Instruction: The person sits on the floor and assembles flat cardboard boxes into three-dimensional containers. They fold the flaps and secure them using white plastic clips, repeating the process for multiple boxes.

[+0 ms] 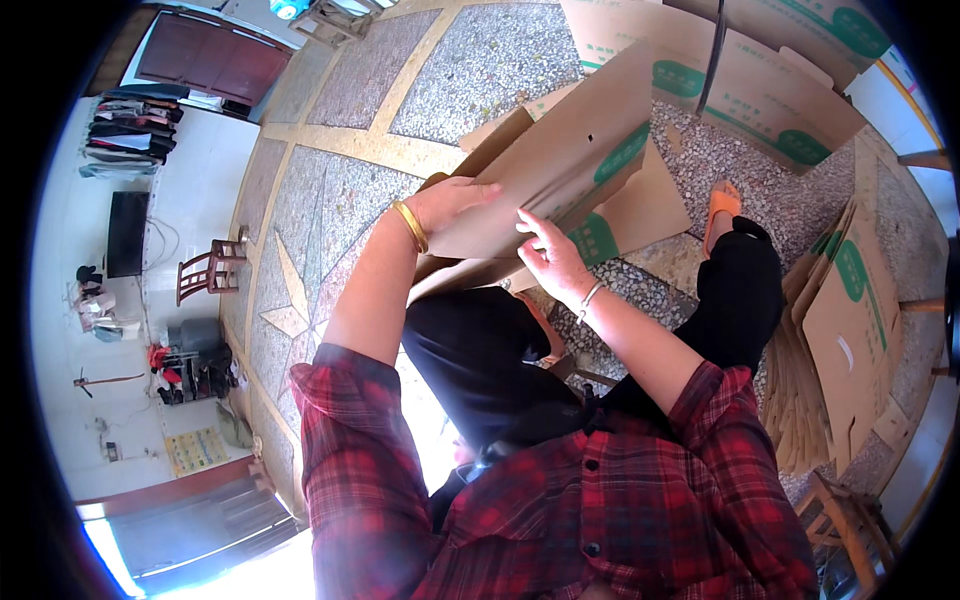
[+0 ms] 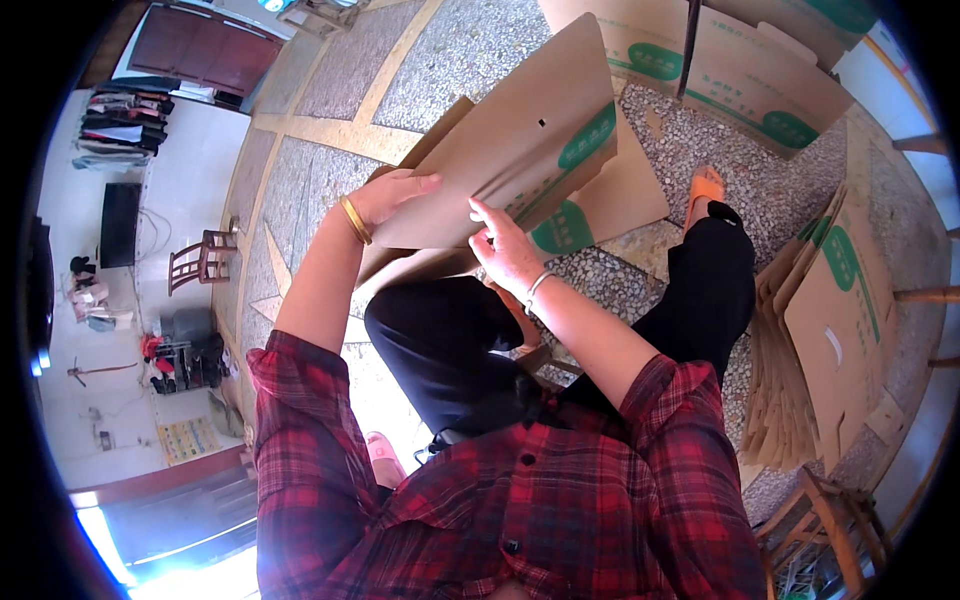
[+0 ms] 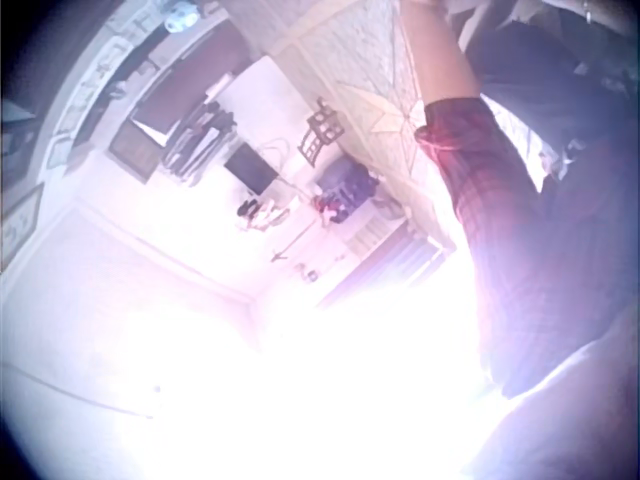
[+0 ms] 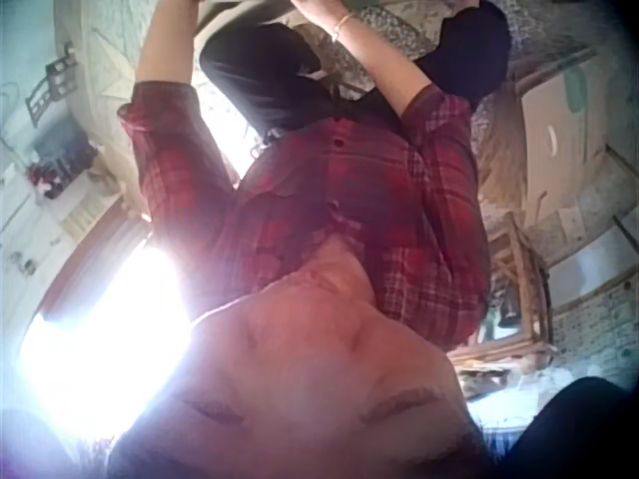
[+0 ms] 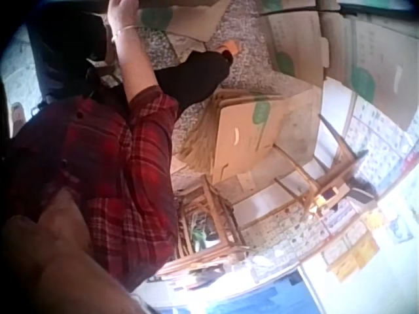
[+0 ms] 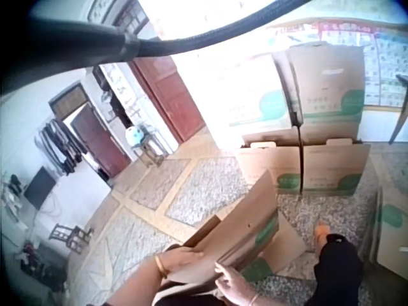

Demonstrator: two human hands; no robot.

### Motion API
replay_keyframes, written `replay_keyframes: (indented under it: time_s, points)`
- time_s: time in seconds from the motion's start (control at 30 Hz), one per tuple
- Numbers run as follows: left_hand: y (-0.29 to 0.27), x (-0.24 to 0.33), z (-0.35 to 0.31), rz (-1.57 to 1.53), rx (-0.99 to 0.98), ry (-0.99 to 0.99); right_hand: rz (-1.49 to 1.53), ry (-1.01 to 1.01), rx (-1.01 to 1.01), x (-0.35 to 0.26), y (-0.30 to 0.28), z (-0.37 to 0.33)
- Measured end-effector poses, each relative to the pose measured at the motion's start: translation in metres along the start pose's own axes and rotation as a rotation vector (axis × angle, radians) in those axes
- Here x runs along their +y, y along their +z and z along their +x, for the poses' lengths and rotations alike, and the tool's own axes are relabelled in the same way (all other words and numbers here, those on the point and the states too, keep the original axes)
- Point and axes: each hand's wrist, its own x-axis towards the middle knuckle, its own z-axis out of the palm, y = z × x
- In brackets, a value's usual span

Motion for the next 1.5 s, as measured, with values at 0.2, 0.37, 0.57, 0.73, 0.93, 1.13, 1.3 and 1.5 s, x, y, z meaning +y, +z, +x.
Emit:
replay_keyframes:
  time_s: [0.2,0.37,0.57,0.73,0.93,1.13,1.3,1.5]
  points:
    - [0.011,0.014,-0.012,-0.055,-0.063,-0.002,0.059,0.033,0.125,-0.001,0.007,0.004]
    - [0.014,0.013,-0.011,-0.054,-0.058,0.0,-0.116,-0.154,0.201,0.007,0.008,0.004]
    - [0.011,0.012,-0.014,-0.071,-0.133,-0.005,-0.127,-0.128,0.171,0.001,0.008,-0.001]
    - [0.015,0.008,-0.011,-0.061,-0.089,0.093,-0.051,-0.093,0.168,0.002,0.006,-0.002]
    - [0.008,0.002,-0.006,0.056,-0.114,0.125,-0.075,-0.11,0.154,0.002,0.003,0.001]
    - [0.018,0.004,-0.005,0.119,-0.094,0.186,-0.246,-0.004,0.154,0.001,-0.009,0.016]
    - [0.014,-0.007,-0.001,0.22,-0.02,0.133,-0.635,0.185,0.008,-0.046,-0.013,0.021]
    - [0.02,0.01,-0.016,0.26,-0.044,0.152,-0.449,0.144,-0.027,-0.023,-0.027,0.022]
